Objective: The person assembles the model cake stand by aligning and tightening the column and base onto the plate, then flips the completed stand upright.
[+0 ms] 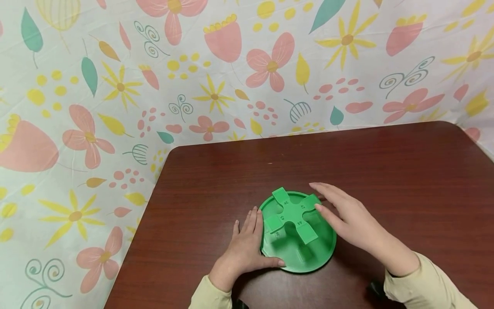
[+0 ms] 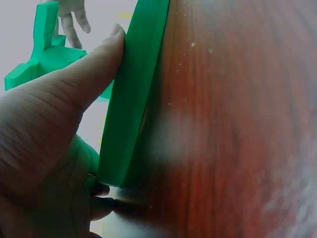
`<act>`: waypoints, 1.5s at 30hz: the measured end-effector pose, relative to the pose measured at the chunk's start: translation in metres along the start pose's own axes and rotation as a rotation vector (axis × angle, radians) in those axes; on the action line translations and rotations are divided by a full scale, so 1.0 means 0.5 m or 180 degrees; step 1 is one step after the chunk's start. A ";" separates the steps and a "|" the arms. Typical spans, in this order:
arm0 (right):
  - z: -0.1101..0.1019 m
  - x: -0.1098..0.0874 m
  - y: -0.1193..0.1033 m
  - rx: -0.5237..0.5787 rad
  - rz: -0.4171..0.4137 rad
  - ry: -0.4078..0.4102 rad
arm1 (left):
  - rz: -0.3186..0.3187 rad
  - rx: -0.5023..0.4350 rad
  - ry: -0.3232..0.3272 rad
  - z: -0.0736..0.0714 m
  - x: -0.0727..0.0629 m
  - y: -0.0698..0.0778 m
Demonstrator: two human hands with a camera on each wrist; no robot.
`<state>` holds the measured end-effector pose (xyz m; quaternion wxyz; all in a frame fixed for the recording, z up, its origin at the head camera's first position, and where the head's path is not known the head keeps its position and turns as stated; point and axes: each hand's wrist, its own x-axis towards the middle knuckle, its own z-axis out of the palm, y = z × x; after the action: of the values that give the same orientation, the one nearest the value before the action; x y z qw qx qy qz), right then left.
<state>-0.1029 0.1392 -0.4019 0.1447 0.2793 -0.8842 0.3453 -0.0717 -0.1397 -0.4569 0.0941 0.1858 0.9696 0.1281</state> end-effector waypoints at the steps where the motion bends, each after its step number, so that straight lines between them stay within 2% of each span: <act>1: 0.001 0.000 0.004 0.0035 0.0041 -0.0115 | 0.0001 0.0001 0.0001 0.001 0.000 0.000; 3: 0.002 -0.002 0.009 0.0060 0.0083 -0.0263 | 0.0005 -0.0003 -0.0001 0.001 0.000 0.000; 6: -0.001 -0.008 0.013 0.0093 0.0097 -0.0336 | 0.0009 0.0003 0.0001 0.002 0.000 0.000; 18: -0.015 -0.039 0.005 0.0230 -0.0040 -0.0216 | 0.0010 0.0022 0.0020 -0.002 0.000 -0.001; 26: 0.001 -0.048 -0.016 0.0317 -0.0163 -0.0087 | 0.0009 0.0019 0.0019 -0.002 0.000 -0.002; 29: 0.011 -0.048 -0.024 0.0237 -0.0250 -0.0023 | 0.0005 -0.0009 -0.0001 -0.003 0.001 -0.002; 35: 0.028 -0.047 -0.037 -0.0148 -0.0467 0.0158 | -0.0006 -0.0043 -0.0043 -0.004 0.001 -0.002; 40: 0.037 -0.046 -0.046 -0.0370 -0.0467 0.0173 | -0.0001 -0.0050 -0.0003 -0.002 0.000 0.000; 45: 0.028 -0.043 -0.047 -0.0416 -0.0511 0.0206 | 0.0014 -0.0054 0.0043 -0.001 0.000 0.001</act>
<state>-0.0728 0.1237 -0.4093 0.2183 0.3278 -0.8745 0.2830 -0.0716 -0.1392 -0.4561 0.0889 0.1863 0.9687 0.1377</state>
